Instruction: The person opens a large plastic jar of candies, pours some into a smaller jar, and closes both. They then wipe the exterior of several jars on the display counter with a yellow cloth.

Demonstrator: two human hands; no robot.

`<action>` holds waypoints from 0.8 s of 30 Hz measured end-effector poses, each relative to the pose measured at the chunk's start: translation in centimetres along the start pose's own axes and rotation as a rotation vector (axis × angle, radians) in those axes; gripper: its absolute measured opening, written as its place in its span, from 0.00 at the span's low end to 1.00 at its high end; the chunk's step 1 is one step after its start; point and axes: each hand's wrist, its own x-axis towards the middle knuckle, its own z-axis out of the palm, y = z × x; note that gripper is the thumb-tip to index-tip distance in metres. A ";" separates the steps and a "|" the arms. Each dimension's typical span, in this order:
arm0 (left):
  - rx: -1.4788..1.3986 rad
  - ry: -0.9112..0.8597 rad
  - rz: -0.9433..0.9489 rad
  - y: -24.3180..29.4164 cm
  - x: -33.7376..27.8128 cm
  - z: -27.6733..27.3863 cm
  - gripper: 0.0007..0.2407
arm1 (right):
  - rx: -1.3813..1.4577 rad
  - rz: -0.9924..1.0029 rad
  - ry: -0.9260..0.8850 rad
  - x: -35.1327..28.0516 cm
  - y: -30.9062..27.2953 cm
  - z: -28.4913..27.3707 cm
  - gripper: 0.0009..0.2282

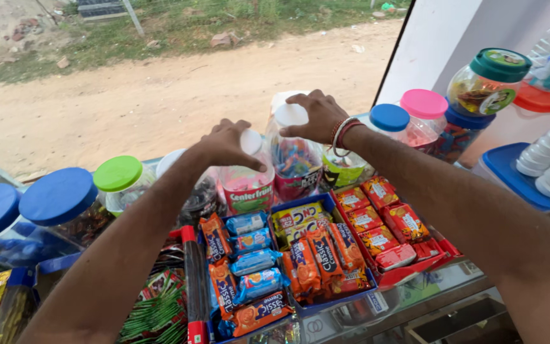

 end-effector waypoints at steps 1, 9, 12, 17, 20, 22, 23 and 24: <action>-0.042 0.019 0.015 -0.3 -0.2 0.0 0.53 | 0.005 -0.022 0.012 0.0 0.1 -0.1 0.37; -0.283 0.394 0.078 -0.7 -1.4 0.5 0.51 | -0.049 0.063 -0.177 0.2 -0.3 -1.9 0.39; -0.365 0.463 0.074 -0.9 -1.4 -0.2 0.50 | -0.083 0.074 -0.215 0.3 -0.6 -2.0 0.40; -0.294 0.433 0.112 -0.3 -1.0 0.6 0.48 | -0.070 0.086 -0.250 0.7 -0.3 -2.0 0.40; -0.300 0.479 0.098 0.0 -1.6 0.9 0.47 | -0.108 0.124 -0.293 0.5 -0.5 -2.2 0.42; -0.328 0.537 0.113 0.2 -1.9 0.4 0.46 | -0.111 0.137 -0.306 0.1 -0.8 -2.5 0.43; -0.344 0.572 0.128 0.2 -2.1 -0.4 0.46 | -0.093 0.099 -0.235 -0.3 -1.0 -2.7 0.44; -0.360 0.608 0.140 0.2 -2.4 -1.3 0.45 | -0.075 0.058 -0.165 -0.5 -1.4 -2.9 0.45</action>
